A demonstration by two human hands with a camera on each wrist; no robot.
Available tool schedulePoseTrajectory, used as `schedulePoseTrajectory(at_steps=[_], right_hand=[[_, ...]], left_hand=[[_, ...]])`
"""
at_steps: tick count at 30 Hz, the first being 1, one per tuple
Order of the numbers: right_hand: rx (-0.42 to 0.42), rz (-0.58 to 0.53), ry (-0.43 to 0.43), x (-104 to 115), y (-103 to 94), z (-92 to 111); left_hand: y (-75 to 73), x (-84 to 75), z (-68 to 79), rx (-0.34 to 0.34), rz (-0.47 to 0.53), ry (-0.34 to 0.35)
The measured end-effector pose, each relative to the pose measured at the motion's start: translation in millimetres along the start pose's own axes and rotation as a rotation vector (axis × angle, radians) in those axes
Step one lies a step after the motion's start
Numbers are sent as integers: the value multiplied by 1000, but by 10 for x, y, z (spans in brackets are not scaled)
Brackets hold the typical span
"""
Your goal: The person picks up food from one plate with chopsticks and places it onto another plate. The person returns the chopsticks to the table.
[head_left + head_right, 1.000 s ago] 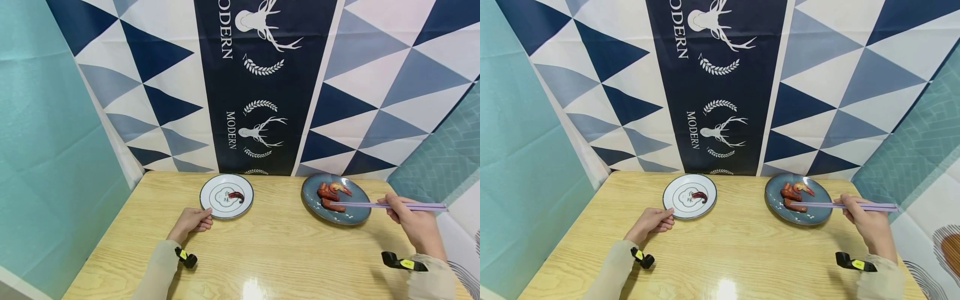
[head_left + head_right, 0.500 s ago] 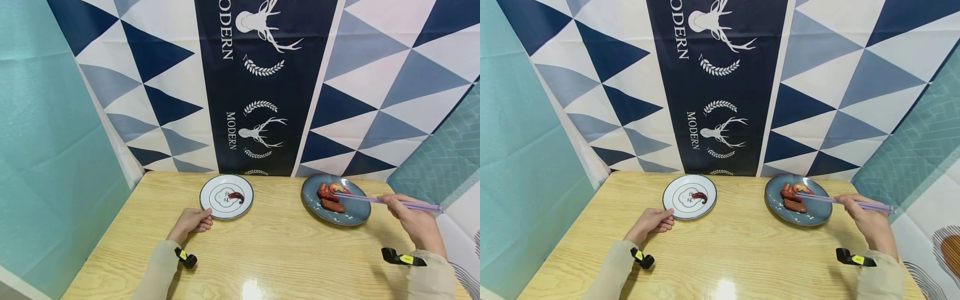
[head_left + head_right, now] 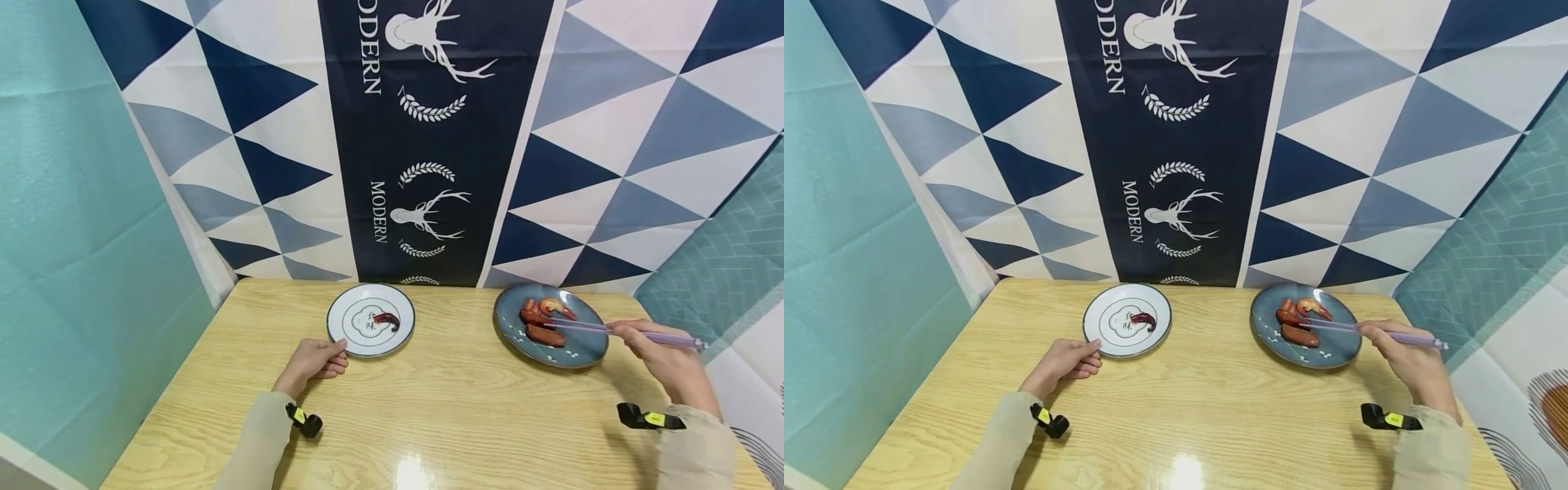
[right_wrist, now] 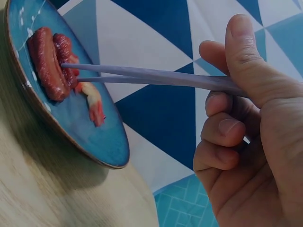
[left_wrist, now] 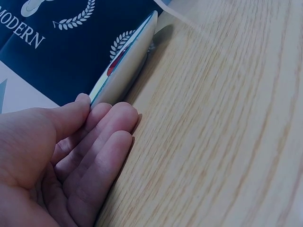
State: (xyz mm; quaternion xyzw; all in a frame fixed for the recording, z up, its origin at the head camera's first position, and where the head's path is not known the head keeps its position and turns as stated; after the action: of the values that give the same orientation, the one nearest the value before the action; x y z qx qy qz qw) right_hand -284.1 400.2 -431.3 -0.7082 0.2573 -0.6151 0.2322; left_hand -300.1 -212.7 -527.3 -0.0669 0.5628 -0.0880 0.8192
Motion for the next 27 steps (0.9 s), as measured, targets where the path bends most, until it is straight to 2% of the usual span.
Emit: schedulePoseTrajectory(at_steps=[9, 16, 18, 24, 27], right_hand=[[18, 41, 8, 27, 64, -62], [34, 77, 91, 9, 150, -137], [38, 77, 93, 17, 166, -152], [22, -51, 17, 46, 221, -167], [12, -108, 27, 21, 233, -169]], left_hand=[[-11, 9, -9, 0, 1, -2], [-11, 5, -16, 12, 5, -7], [-10, 3, -17, 16, 6, -9], [-9, 2, -29, 17, 2, -3], [-11, 6, -38, 15, 1, -1]])
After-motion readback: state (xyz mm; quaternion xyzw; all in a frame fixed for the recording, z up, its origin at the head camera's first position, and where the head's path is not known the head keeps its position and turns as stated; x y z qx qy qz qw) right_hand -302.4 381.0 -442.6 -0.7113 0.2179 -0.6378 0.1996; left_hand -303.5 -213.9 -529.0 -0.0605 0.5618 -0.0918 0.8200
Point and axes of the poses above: each hand's wrist, its own z-axis away from the middle knuckle, its own y-axis out of the palm, x = y × z, the point moved 3 cm from there along -z, towards the middle knuckle, and after that the axes turned 1 degree about x, right-handed, at the moved point
